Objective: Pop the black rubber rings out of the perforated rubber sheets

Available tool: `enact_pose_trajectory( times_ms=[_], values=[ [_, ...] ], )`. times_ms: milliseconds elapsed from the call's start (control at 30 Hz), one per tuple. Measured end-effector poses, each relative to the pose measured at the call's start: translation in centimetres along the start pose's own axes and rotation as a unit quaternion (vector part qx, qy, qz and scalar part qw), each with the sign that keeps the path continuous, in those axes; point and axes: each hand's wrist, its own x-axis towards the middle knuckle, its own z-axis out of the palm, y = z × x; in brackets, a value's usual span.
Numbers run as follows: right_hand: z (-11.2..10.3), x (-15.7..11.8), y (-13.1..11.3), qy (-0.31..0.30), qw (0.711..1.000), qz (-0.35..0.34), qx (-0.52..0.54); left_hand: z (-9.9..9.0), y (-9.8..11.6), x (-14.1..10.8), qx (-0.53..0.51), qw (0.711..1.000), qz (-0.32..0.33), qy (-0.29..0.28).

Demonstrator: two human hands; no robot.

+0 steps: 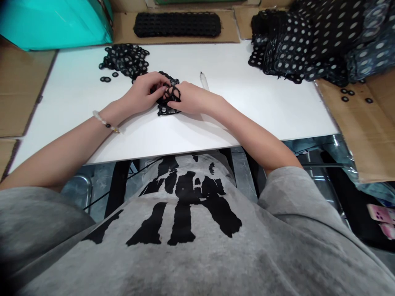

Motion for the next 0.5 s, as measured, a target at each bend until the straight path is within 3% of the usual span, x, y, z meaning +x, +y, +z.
enact_pose_trajectory(
  times_ms=[167, 500],
  values=[
    [-0.11, -0.09, -0.14, -0.005, 1.000, 0.003, -0.001, -0.42, 0.76, -0.15, 0.017, 0.999, -0.025, -0.037],
    [-0.43, -0.36, -0.78, -0.010, 1.000, 0.013, -0.004, -0.15, 0.57, 0.02, 0.011, 0.999, -0.025, -0.026]
  ],
)
